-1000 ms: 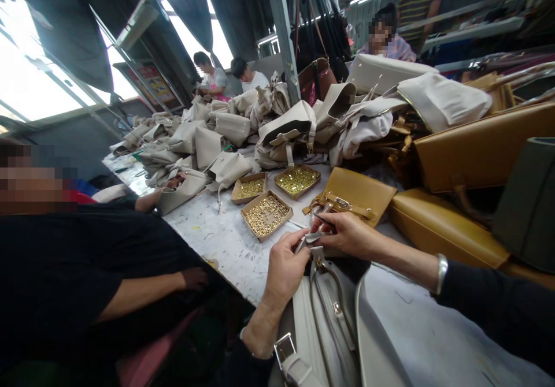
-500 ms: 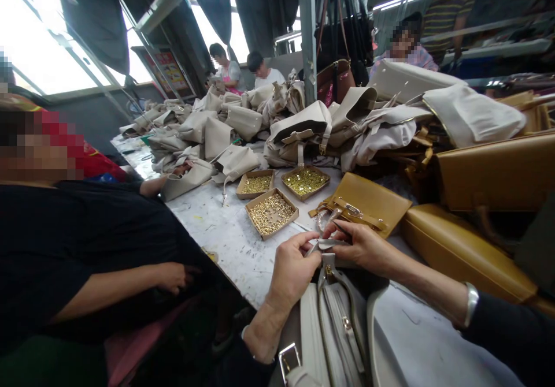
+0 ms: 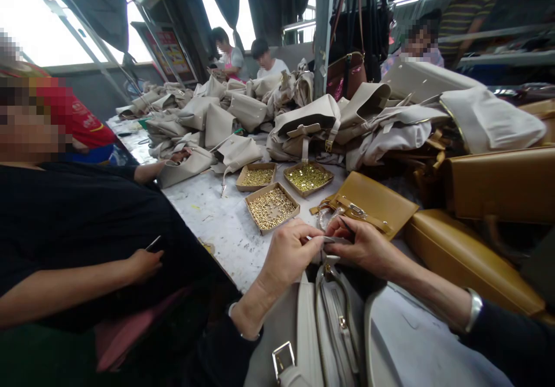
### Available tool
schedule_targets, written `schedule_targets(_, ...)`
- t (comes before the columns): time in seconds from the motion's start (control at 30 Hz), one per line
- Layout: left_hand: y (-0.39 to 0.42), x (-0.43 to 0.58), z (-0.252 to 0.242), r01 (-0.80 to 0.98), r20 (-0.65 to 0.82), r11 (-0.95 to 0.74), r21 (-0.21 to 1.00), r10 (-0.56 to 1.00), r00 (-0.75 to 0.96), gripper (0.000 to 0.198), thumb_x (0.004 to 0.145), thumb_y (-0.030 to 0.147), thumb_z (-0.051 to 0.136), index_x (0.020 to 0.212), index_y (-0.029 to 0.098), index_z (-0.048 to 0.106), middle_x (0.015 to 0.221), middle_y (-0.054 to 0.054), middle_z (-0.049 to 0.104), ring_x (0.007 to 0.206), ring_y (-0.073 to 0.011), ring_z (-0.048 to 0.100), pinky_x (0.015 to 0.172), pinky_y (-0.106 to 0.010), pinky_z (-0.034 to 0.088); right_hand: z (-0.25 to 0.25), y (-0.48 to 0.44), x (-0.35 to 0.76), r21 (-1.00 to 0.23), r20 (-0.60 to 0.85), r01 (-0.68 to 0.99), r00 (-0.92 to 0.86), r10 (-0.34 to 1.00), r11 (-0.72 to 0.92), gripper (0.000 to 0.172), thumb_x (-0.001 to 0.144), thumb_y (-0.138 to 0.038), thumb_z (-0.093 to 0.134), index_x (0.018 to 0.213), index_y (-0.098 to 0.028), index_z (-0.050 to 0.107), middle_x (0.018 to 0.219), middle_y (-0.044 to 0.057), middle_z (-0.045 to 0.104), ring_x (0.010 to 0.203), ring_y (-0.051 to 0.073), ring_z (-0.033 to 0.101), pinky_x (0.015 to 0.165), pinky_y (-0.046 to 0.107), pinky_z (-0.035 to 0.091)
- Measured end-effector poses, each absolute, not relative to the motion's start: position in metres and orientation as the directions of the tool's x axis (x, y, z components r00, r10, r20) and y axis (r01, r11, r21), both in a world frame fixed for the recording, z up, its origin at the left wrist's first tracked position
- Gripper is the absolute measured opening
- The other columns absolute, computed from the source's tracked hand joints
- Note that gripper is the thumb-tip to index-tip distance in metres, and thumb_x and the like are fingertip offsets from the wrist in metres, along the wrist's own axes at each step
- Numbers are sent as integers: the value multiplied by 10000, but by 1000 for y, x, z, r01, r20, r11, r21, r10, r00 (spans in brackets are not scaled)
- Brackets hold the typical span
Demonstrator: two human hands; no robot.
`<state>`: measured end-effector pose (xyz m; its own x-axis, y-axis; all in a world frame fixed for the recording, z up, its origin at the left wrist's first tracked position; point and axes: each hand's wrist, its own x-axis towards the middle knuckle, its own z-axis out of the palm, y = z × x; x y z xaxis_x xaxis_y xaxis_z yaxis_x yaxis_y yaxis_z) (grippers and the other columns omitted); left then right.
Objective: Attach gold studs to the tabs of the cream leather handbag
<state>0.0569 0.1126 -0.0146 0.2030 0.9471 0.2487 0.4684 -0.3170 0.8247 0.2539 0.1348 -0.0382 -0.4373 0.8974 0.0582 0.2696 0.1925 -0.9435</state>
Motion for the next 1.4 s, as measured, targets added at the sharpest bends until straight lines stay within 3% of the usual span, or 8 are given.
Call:
schedule_targets(0.27, 124, 60, -19, 420, 159, -205, 884, 977, 142, 81, 796, 162, 719, 737, 181, 770, 783, -31, 722, 792, -174, 671, 728, -271, 503, -38, 136, 254, -949, 3, 285, -426, 904, 138, 180, 804, -304, 720, 893, -200, 602, 762, -28, 599, 675, 132, 500, 597, 240, 387)
schedule_targets(0.43, 118, 61, -21, 411, 123, -168, 896, 983, 134, 96, 826, 157, 657, 785, 167, 743, 853, -43, 709, 781, -165, 671, 692, -257, 519, -36, 138, 250, -920, -12, 363, -404, 915, 148, 155, 795, -316, 694, 859, -206, 605, 715, -27, 610, 645, 138, 516, 563, 232, 385)
schedule_targets(0.67, 93, 56, -16, 602, 185, -250, 758, 968, 169, 437, 728, 26, 624, 1109, 229, 689, 1136, -37, 664, 1027, -202, 638, 862, -311, 540, -25, 138, 241, -831, 35, 511, -344, 938, 219, 130, 739, -224, 679, 867, -233, 658, 702, -30, 651, 651, 158, 573, 579, 241, 371)
schedule_targets(0.93, 93, 57, -17, 586, 195, -265, 765, 964, 181, 469, 765, 20, 624, 1176, 233, 701, 1141, -40, 731, 1073, -219, 662, 988, -360, 514, -13, 133, 236, -791, 50, 560, -339, 939, 245, 114, 741, -230, 676, 851, -243, 649, 677, -24, 645, 628, 164, 564, 566, 247, 340)
schedule_targets(1.4, 86, 68, -27, 813, 309, -356, 460, 923, 229, 489, 844, 46, 521, 1320, 113, 609, 1140, -147, 739, 1058, -296, 709, 930, -444, 589, -16, 131, 236, -785, 64, 561, -346, 936, 262, 98, 745, -220, 632, 837, -243, 606, 691, -23, 645, 625, 158, 560, 560, 248, 328)
